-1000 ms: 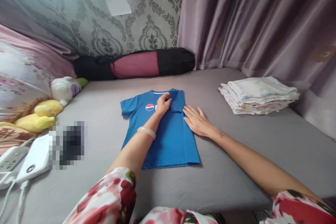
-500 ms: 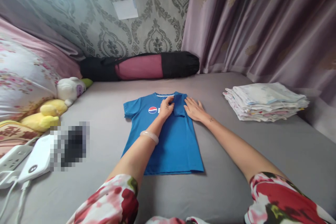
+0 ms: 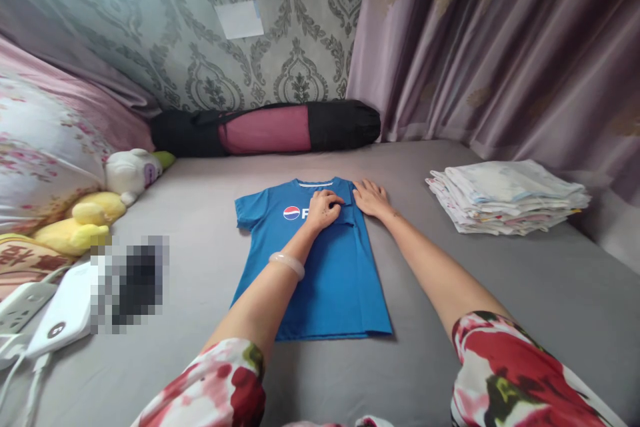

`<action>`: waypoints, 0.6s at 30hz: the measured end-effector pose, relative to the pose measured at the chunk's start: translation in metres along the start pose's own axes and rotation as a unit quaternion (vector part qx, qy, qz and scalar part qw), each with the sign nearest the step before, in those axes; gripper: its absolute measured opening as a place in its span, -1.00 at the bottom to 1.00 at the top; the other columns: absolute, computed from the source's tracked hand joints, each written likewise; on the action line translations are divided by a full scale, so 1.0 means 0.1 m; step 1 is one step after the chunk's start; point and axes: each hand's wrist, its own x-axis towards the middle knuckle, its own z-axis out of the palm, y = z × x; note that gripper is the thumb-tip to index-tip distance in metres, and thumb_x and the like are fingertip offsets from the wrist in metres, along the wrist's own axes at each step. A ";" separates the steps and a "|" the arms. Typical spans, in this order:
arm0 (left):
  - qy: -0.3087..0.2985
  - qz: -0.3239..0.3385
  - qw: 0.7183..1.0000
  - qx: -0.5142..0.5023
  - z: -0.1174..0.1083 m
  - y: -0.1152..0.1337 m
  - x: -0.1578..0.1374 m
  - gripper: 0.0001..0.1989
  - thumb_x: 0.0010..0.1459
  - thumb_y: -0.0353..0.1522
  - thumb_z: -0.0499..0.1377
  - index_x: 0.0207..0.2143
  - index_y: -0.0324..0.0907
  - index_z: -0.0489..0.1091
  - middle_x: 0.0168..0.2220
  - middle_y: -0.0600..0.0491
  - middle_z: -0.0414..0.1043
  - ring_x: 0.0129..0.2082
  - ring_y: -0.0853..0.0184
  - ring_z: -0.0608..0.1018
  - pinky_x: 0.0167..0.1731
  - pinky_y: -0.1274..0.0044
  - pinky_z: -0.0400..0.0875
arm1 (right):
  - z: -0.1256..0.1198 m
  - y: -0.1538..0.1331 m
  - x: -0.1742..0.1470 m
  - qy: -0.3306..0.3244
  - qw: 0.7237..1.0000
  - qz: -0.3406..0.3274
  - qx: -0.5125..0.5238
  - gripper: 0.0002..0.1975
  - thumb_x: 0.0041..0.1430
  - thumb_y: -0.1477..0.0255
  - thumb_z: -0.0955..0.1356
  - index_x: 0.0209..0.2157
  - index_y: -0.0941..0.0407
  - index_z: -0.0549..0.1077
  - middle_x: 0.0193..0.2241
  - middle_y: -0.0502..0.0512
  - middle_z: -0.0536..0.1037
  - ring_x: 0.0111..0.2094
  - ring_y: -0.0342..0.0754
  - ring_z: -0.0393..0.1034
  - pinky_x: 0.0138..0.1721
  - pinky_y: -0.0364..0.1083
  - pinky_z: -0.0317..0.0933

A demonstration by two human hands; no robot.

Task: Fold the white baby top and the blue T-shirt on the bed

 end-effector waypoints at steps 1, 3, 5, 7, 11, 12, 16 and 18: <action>0.004 -0.001 1.000 -0.012 -0.01 0.01 0.00 -0.71 0.04 -0.45 0.10 -0.29 -0.09 0.60 -0.11 0.03 0.52 -0.04 0.21 0.46 0.15 0.33 0.22 | -0.02 -0.01 0.01 -0.005 1.000 0.007 0.014 -0.46 0.37 0.26 0.00 0.30 0.06 0.15 0.33 0.23 0.12 0.33 0.14 -0.03 0.26 0.27 -0.13; 0.028 -0.008 0.998 -0.049 -0.03 0.01 0.00 -0.70 0.06 -0.45 0.07 -0.27 -0.13 0.58 -0.12 0.01 0.52 -0.03 0.22 0.46 0.15 0.34 0.22 | -0.06 -0.08 0.01 0.000 0.999 0.023 0.043 -0.44 0.38 0.28 -0.03 0.30 0.11 0.14 0.33 0.24 0.12 0.33 0.13 -0.04 0.26 0.28 -0.14; 0.075 -0.035 0.992 -0.095 -0.05 -0.01 0.01 -0.67 0.09 -0.46 0.01 -0.23 -0.18 0.55 -0.13 -0.01 0.53 -0.03 0.23 0.47 0.13 0.37 0.25 | -0.07 -0.20 0.00 0.024 0.997 0.030 0.060 -0.43 0.38 0.29 -0.04 0.31 0.18 0.12 0.34 0.26 0.10 0.34 0.13 -0.08 0.27 0.28 -0.15; 0.124 -0.074 0.980 -0.140 -0.07 -0.04 0.01 -0.66 0.10 -0.48 -0.03 -0.21 -0.22 0.52 -0.14 -0.04 0.53 -0.04 0.24 0.49 0.08 0.38 0.29 | -0.06 -0.37 -0.03 0.043 0.997 0.015 0.063 -0.42 0.38 0.30 -0.03 0.31 0.25 0.11 0.35 0.27 0.06 0.36 0.13 -0.12 0.29 0.24 -0.17; 0.170 -0.120 0.958 -0.199 -0.06 -0.11 0.02 -0.68 0.09 -0.49 -0.06 -0.23 -0.24 0.46 -0.17 -0.05 0.53 -0.09 0.26 0.51 0.04 0.40 0.34 | 0.06 -0.70 -0.10 0.040 0.998 -0.015 0.044 -0.38 0.38 0.28 0.00 0.33 0.35 0.04 0.36 0.30 0.02 0.38 0.13 -0.20 0.33 0.17 -0.28; 0.175 -0.126 0.954 -0.207 -0.05 -0.13 0.02 -0.68 0.08 -0.49 -0.06 -0.23 -0.24 0.45 -0.17 -0.05 0.52 -0.09 0.26 0.51 0.04 0.39 0.34 | 0.09 -0.75 -0.11 0.036 0.999 -0.012 0.037 -0.37 0.38 0.27 0.00 0.33 0.37 0.02 0.37 0.31 0.00 0.38 0.12 -0.22 0.33 0.15 -0.31; 0.191 -0.140 0.947 -0.218 -0.01 -0.15 0.01 -0.70 0.08 -0.48 -0.06 -0.24 -0.23 0.43 -0.17 -0.05 0.51 -0.07 0.26 0.49 0.05 0.38 0.33 | 0.21 -0.83 -0.11 0.022 0.999 0.020 0.010 -0.34 0.38 0.25 0.00 0.33 0.41 0.01 0.37 0.33 -0.02 0.39 0.13 -0.25 0.34 0.12 -0.35; 0.194 -0.139 0.946 -0.220 -0.01 -0.14 0.01 -0.70 0.09 -0.47 -0.06 -0.24 -0.23 0.42 -0.16 -0.06 0.50 -0.07 0.26 0.49 0.05 0.38 0.33 | 0.24 -0.82 -0.10 0.025 0.999 0.025 0.002 -0.34 0.38 0.25 0.00 0.33 0.41 0.02 0.37 0.32 -0.02 0.39 0.12 -0.25 0.34 0.11 -0.36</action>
